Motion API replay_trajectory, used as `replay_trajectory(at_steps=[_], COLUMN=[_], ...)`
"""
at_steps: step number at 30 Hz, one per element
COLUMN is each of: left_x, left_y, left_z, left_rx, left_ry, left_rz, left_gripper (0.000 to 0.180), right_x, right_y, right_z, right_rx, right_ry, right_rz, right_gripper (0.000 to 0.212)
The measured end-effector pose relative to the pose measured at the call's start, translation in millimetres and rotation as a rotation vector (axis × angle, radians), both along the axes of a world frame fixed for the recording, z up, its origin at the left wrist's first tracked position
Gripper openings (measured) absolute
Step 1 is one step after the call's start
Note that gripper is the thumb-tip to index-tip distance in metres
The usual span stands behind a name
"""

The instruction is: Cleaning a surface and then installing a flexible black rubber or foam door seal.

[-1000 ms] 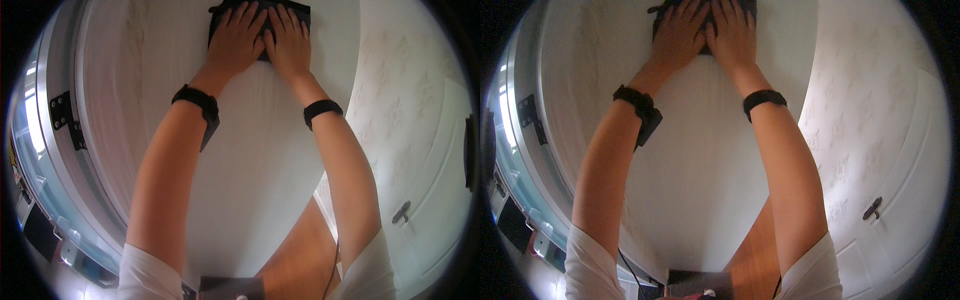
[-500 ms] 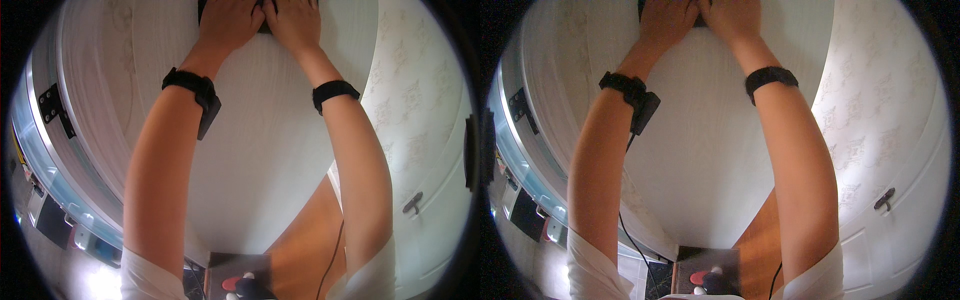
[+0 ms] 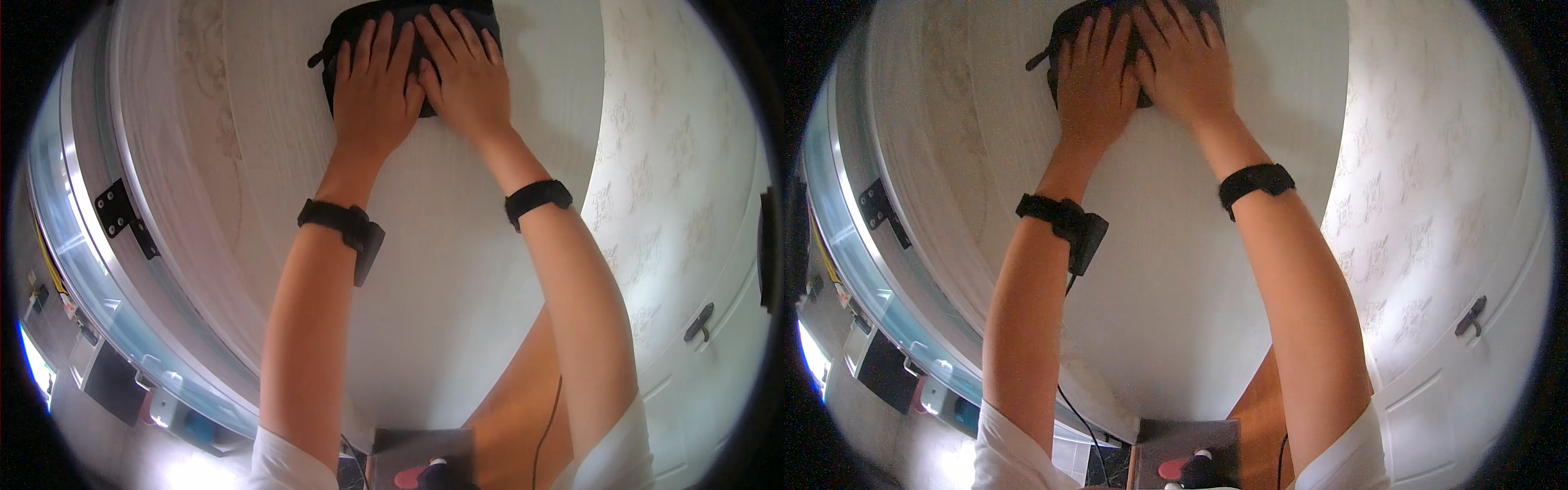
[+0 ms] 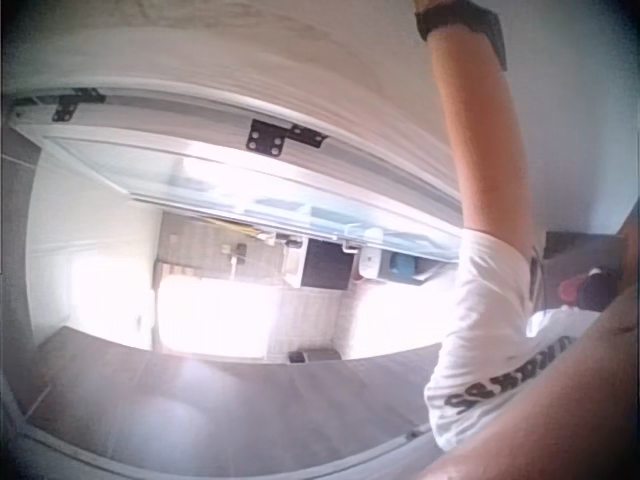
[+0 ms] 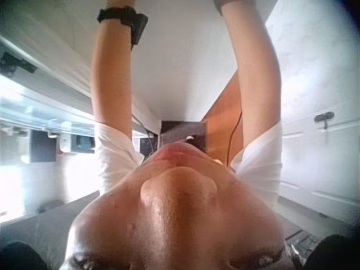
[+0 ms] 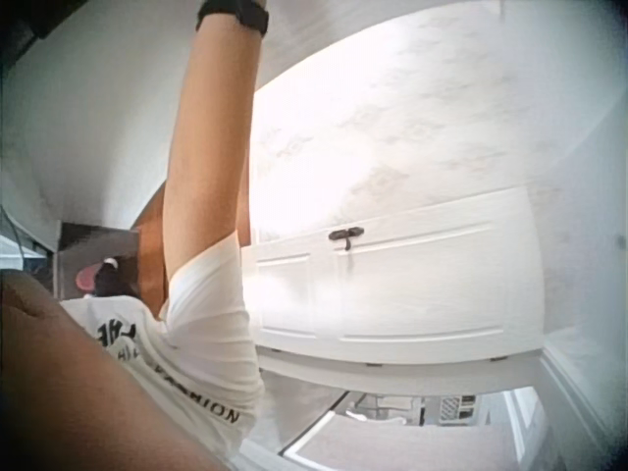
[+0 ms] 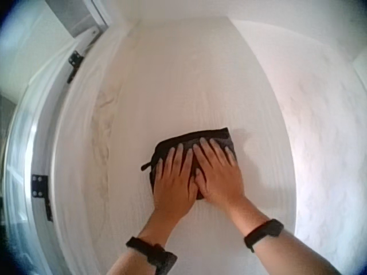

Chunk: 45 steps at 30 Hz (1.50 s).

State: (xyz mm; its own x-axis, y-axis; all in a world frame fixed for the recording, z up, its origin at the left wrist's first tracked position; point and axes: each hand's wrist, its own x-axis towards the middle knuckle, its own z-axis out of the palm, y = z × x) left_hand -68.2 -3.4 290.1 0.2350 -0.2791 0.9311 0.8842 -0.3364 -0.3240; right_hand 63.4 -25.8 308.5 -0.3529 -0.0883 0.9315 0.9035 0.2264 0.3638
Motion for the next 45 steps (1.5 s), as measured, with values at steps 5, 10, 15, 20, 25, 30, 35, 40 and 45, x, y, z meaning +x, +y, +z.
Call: replay_trajectory(at_steps=[5, 10, 15, 20, 25, 30, 35, 40, 45], left_x=[-1.4, 0.2, -1.3, -1.5, 7.7, 12.6, 15.0, 12.2, 10.7], left_y=[4.1, 1.3, 2.1, 0.4, 5.9, 2.4, -6.0, -9.8, -42.8], left_z=[-10.4, -19.0, -22.0, -24.8, -25.7, -31.3, -34.3, -53.0, -10.5], left_rx=[-0.097, -0.121, -0.052, -0.033, -0.071, -0.117, -0.17, -0.228, -0.129], left_ry=[0.01, 0.007, -0.018, -0.022, -0.03, -0.028, -0.014, -0.018, -0.019], left_rz=[0.064, 0.038, 0.111, 0.092, 0.063, 0.065, 0.064, 0.037, -0.016], left_gripper=[0.049, 0.05, 0.05, 0.049, 0.049, 0.05, 0.051, 0.052, 0.052], right_x=[-4.2, -4.4, -5.0, -4.9, 5.0, 12.2, 15.8, 11.7, 10.1], right_y=[10.1, 6.6, 3.8, 0.9, 12.9, 16.1, 4.2, 2.2, -33.2], right_z=[-14.9, -22.0, -25.6, -27.3, -27.9, -31.8, -35.1, -53.8, -12.6], right_rx=[0.108, 0.099, 0.108, 0.111, 0.093, 0.072, 0.028, -0.017, 0.07], right_ry=[0.017, 0.023, 0.02, 0.016, 0.025, 0.007, 0.0, 0.001, -0.007], right_rz=[0.018, 0.001, 0.009, 0.035, -0.005, 0.036, 0.022, 0.031, -0.003], right_gripper=[0.042, 0.043, 0.043, 0.042, 0.042, 0.045, 0.046, 0.045, 0.045])
